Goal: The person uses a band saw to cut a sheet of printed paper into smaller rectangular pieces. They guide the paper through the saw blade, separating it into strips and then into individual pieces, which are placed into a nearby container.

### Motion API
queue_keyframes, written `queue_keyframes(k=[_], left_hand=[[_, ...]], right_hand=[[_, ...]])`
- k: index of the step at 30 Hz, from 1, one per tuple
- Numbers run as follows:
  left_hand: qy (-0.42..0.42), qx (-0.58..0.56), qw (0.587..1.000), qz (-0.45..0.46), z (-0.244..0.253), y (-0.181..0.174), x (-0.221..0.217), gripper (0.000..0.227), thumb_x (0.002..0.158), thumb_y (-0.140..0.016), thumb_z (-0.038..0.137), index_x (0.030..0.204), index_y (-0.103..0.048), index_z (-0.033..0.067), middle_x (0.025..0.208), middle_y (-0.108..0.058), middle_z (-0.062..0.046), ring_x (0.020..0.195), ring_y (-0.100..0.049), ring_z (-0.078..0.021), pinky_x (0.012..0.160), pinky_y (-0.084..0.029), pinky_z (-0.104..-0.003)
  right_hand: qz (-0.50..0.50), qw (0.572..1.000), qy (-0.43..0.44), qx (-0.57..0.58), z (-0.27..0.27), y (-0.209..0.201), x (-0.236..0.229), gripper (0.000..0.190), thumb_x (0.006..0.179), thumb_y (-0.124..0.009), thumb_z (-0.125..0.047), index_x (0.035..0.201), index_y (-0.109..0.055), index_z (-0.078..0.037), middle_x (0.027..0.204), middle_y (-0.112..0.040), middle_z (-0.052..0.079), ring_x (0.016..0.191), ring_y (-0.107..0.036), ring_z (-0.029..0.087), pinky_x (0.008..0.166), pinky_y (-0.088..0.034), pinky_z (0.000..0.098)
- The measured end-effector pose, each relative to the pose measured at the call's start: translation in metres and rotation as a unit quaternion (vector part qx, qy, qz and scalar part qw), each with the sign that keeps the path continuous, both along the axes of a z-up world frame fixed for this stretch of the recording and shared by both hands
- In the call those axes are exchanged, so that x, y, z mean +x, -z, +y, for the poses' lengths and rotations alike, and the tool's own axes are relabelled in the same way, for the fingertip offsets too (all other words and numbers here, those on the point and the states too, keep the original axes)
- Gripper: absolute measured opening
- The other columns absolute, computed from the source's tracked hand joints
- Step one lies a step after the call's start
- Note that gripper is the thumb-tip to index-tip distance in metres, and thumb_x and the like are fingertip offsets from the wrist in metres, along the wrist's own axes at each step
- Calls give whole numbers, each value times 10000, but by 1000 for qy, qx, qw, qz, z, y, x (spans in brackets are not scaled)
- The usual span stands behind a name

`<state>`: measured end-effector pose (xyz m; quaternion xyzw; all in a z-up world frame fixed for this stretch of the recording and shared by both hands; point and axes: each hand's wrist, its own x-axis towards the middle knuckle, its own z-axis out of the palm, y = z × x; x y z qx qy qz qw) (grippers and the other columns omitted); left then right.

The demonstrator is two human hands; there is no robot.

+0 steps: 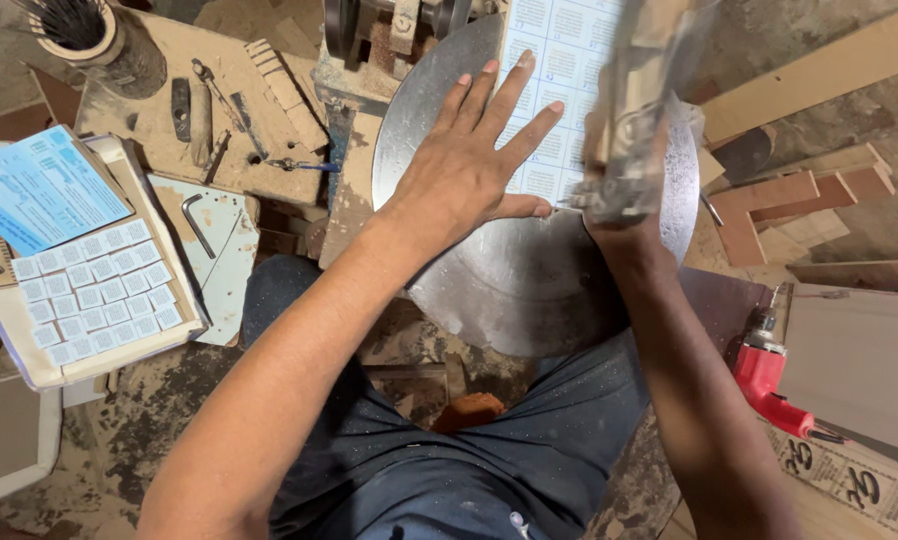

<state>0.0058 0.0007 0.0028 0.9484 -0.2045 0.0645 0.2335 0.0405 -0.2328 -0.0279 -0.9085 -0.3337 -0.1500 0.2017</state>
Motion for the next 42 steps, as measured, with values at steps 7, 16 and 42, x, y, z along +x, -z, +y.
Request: queue_keyframes(k=[7,16,42], left_hand=[[-11,17,1000,-3,-1,3,0,1026,801,-695,736,1607,-323,222,1669,-120,-223,1545,-144,-457,1282,-150,-565],[-3,43,999,-7,2,3,-8,1013,854,-646,742,1624,-277,197,1678,-103,-260,1540,-148,-492,1268,-179,-583],[30,-41,999,-9,-43,-16,-222,934,728,-873,250,1471,-412,-79,1549,-349,-356,1461,-333,-524,1183,-325,-629]], right_hand=[[-87,996,-3,-35,-12,38,30,476,1192,-509,-184,1613,-339,-39,1685,-371,165,1558,-407,294,1291,-355,535],[18,997,48,-65,-6,3,16,588,856,-739,-126,1401,-522,-84,1584,-416,178,1495,-333,286,1209,-232,591],[74,821,243,511,-67,35,-184,297,1196,-491,-48,1478,-559,17,1455,-630,149,1297,-631,224,1224,-500,367]])
